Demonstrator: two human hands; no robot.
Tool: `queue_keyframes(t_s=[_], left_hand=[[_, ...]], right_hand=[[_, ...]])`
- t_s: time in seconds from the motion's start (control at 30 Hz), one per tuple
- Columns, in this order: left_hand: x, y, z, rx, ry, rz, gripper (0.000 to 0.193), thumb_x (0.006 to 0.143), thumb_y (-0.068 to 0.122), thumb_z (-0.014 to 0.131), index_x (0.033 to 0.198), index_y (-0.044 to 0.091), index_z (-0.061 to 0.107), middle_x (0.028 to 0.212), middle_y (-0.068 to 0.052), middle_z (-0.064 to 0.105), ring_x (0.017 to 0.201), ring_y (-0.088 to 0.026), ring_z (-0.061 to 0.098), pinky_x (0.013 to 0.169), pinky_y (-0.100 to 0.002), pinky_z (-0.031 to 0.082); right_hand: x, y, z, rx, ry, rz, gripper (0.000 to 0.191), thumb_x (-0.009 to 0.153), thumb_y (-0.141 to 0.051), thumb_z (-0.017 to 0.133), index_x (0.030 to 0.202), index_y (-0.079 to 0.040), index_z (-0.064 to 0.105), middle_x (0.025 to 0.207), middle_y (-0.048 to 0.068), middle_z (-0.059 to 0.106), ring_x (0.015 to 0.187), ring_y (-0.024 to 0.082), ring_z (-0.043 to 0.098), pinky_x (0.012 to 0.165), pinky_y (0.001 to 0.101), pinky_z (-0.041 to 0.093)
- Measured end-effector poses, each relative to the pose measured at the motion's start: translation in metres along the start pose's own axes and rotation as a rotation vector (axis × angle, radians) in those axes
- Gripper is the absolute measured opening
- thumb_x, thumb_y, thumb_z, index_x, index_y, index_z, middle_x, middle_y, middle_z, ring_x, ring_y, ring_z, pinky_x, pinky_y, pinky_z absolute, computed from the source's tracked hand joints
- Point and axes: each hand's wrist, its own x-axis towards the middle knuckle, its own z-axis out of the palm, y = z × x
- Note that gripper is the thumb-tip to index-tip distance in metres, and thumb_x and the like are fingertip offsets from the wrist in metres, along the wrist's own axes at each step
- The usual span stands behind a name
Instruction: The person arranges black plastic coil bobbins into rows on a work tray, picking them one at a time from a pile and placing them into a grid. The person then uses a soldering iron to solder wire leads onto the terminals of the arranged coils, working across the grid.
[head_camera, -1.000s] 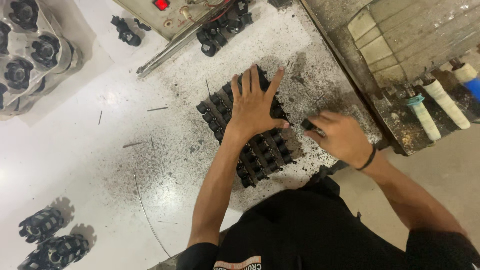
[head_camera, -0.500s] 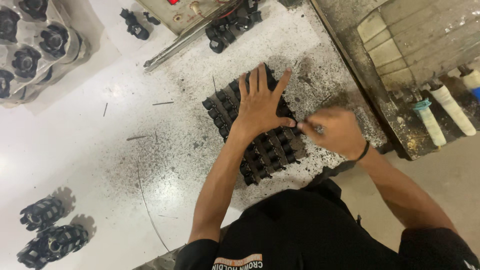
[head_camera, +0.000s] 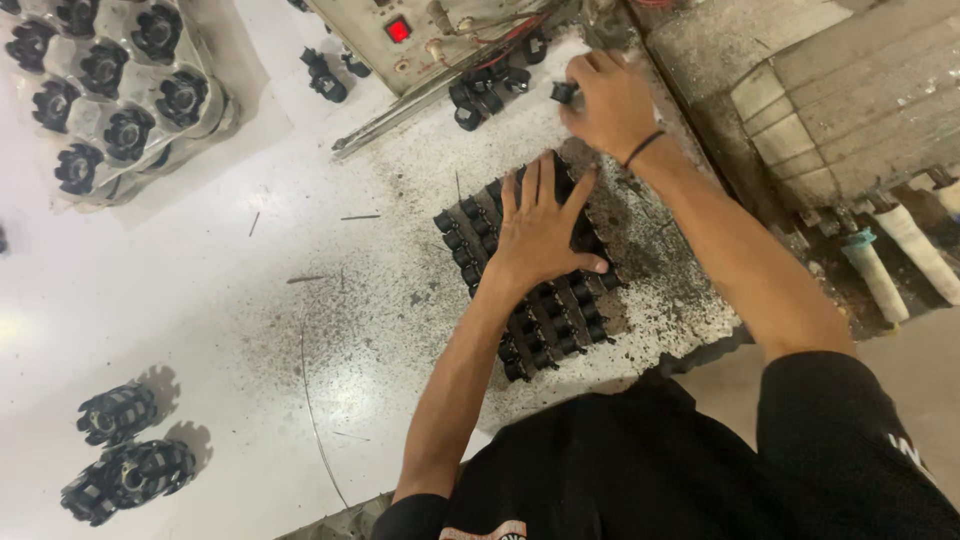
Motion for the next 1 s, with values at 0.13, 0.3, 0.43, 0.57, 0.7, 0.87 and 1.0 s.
queue_keyframes(t_s=[0.13,0.3,0.43,0.57,0.7,0.87,1.0], left_hand=[[-0.027,0.016,0.006,-0.063,0.203,0.022,0.108,0.061,0.059,0.085,0.148,0.008,0.045,0.155,-0.029,0.036,0.141,-0.044,0.037,0.112,-0.066,0.027],[-0.068,0.053,0.030,-0.203,0.353,0.113,0.032,0.084,0.019,0.081,0.113,0.009,0.072,0.118,-0.006,0.066,0.114,-0.026,0.060,0.102,-0.051,0.041],[-0.073,0.062,0.043,-0.236,0.422,0.127,0.015,0.082,0.007,0.076,0.097,0.010,0.073,0.104,-0.002,0.068,0.100,-0.024,0.061,0.095,-0.047,0.042],[-0.071,0.061,0.042,-0.269,0.413,0.109,0.014,0.082,0.008,0.075,0.096,0.012,0.073,0.102,0.000,0.069,0.099,-0.023,0.060,0.095,-0.046,0.042],[-0.071,0.063,0.039,-0.234,0.386,0.128,0.015,0.081,0.010,0.074,0.096,0.011,0.074,0.102,0.000,0.069,0.100,-0.023,0.060,0.094,-0.045,0.042],[-0.074,0.062,0.041,-0.182,0.423,0.123,0.021,0.079,0.009,0.072,0.099,0.010,0.075,0.108,-0.002,0.070,0.103,-0.022,0.060,0.096,-0.046,0.041],[-0.076,0.062,0.043,-0.150,0.405,0.129,0.019,0.079,0.008,0.072,0.098,0.010,0.076,0.104,-0.002,0.070,0.102,-0.022,0.059,0.097,-0.048,0.041]], right_hand=[[-0.084,0.008,-0.054,0.072,-0.240,0.094,0.025,0.088,-0.021,0.081,0.105,-0.004,0.073,0.094,0.015,0.072,0.074,0.028,0.070,0.065,0.0381,0.058],[-0.202,-0.033,-0.122,0.161,-0.475,0.235,0.035,0.081,-0.025,0.085,0.106,-0.001,0.078,0.087,0.013,0.071,0.065,0.026,0.068,0.058,0.0357,0.055],[-0.240,-0.077,-0.124,0.317,-0.307,0.152,0.028,0.080,-0.016,0.083,0.100,-0.001,0.072,0.093,0.012,0.072,0.074,0.026,0.069,0.061,0.0348,0.056],[-0.245,-0.092,-0.103,0.324,-0.102,0.171,0.017,0.087,-0.004,0.077,0.101,-0.002,0.068,0.095,0.010,0.072,0.077,0.027,0.070,0.064,0.0357,0.055],[-0.235,-0.081,-0.100,0.300,-0.231,0.195,0.012,0.083,-0.007,0.079,0.088,-0.002,0.069,0.081,0.011,0.071,0.066,0.029,0.068,0.056,0.0377,0.052],[-0.157,-0.042,-0.105,0.289,-0.136,0.029,0.010,0.098,-0.012,0.077,0.092,-0.006,0.073,0.092,0.008,0.075,0.075,0.020,0.071,0.064,0.0323,0.055],[-0.048,-0.023,-0.055,0.099,0.058,-0.163,0.004,0.100,-0.008,0.075,0.104,-0.007,0.077,0.104,0.007,0.077,0.087,0.021,0.071,0.076,0.0330,0.057]])
